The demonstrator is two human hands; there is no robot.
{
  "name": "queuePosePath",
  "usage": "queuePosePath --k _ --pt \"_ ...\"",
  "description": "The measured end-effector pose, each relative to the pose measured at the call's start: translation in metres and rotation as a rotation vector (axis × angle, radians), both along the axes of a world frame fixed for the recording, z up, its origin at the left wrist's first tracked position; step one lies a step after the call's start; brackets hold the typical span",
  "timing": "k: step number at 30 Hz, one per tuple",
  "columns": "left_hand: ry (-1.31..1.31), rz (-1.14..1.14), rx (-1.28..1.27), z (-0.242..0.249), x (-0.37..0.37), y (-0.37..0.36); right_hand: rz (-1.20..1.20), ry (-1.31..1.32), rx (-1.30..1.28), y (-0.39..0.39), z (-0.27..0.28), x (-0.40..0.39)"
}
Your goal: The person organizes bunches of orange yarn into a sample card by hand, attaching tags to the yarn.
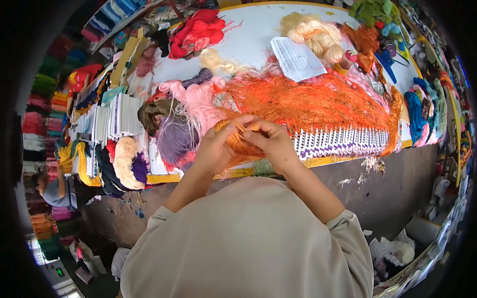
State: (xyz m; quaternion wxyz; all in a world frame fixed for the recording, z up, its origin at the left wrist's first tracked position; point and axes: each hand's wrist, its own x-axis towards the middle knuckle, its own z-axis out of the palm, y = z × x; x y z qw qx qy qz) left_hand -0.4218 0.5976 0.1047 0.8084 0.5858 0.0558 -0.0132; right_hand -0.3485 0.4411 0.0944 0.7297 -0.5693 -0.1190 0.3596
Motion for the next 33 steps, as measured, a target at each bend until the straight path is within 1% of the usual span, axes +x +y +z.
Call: queuePosePath --k 2,3,5,7,8,10,11,13,14,15,16,17,18,19,20,21,22,23,24,25,26,27,28,29,30,32,33 --pt "0.098 0.034 -0.324 0.006 -0.001 0.002 -0.036 0.046 0.002 0.003 -0.001 -0.005" --pt "0.105 0.018 -0.329 0.004 -0.001 0.002 -0.068 0.07 0.009 0.003 0.0 -0.008" --pt "0.091 0.031 -0.204 -0.002 0.001 0.002 -0.113 0.099 0.007 0.002 0.0 -0.011" --pt "0.1 0.016 -0.206 -0.016 0.004 0.0 -0.144 0.175 0.034 -0.002 -0.001 -0.01" --pt "0.102 0.015 -0.2 -0.018 0.007 -0.001 -0.139 0.223 0.105 -0.002 0.001 -0.008" --pt "0.133 0.051 -0.205 -0.015 0.012 -0.005 -0.027 0.378 0.115 -0.013 0.017 -0.004" --pt "0.076 0.098 -0.164 -0.017 0.017 -0.008 0.074 0.437 0.131 -0.023 0.011 -0.001" --pt "0.151 0.132 -0.225 -0.018 0.019 0.007 0.175 0.387 0.19 -0.044 0.003 0.006" --pt "0.209 0.172 -0.238 -0.012 0.019 0.015 0.069 0.171 0.047 -0.061 -0.003 0.015" --pt "0.183 0.146 -0.463 -0.02 0.017 0.036 -0.134 0.057 -0.052 -0.077 -0.004 0.029" --pt "0.151 0.121 -0.685 -0.029 0.013 0.059 -0.312 -0.16 -0.146 -0.101 -0.021 0.048" --pt "0.181 0.235 -0.7 -0.033 0.007 0.076 -0.47 -0.279 -0.244 -0.138 -0.049 0.073" --pt "0.212 0.347 -0.711 -0.037 0.001 0.094 -0.666 -0.441 -0.327 -0.159 -0.054 0.089" --pt "0.235 0.337 -0.769 -0.047 -0.008 0.12 -0.789 -0.356 -0.336 -0.195 -0.07 0.109" --pt "0.255 0.33 -0.828 -0.059 -0.018 0.148 -0.916 -0.235 -0.246 -0.224 -0.078 0.127" --pt "0.291 0.401 -0.834 -0.066 -0.029 0.171 -0.946 -0.04 -0.074 -0.258 -0.08 0.14" --pt "0.328 0.473 -0.837 -0.071 -0.04 0.195 -0.875 0.066 -0.025 -0.311 -0.101 0.164" --pt "0.336 0.53 -0.856 -0.075 -0.05 0.219 -0.813 0.082 0.155 -0.343 -0.107 0.175" --pt "0.342 0.588 -0.873 -0.075 -0.06 0.243 -0.831 0.076 0.143 -0.41 -0.145 0.207" --pt "0.381 0.73 -0.717 -0.072 -0.069 0.263 -0.886 0.089 0.113 -0.445 -0.148 0.232" --pt "0.418 0.867 -0.555 -0.069 -0.08 0.285 -0.887 -0.032 0.007 -0.465 -0.135 0.243" --pt "0.38 0.93 -0.56 -0.075 -0.099 0.322 -1.028 -0.045 -0.159 -0.488 -0.121 0.26" --pt "0.424 1.111 -0.287 -0.069 -0.107 0.333 -0.908 -0.211 -0.278 -0.53 -0.115 0.279" --pt "0.415 1.172 -0.218 -0.074 -0.131 0.366 -1.118 -0.301 -0.538 -0.545 -0.104 0.294" --pt "0.379 1.304 -0.267 -0.07 -0.14 0.377 -1.256 -0.32 -0.542 -0.566 -0.096 0.306" --pt "0.3 1.373 -0.348 -0.05 -0.141 0.355 -1.312 -0.398 -0.93 -0.58 -0.09 0.326" --pt "0.229 1.248 -0.353 -0.057 -0.145 0.347 -1.109 -0.607 -1.038 -0.59 -0.113 0.335"
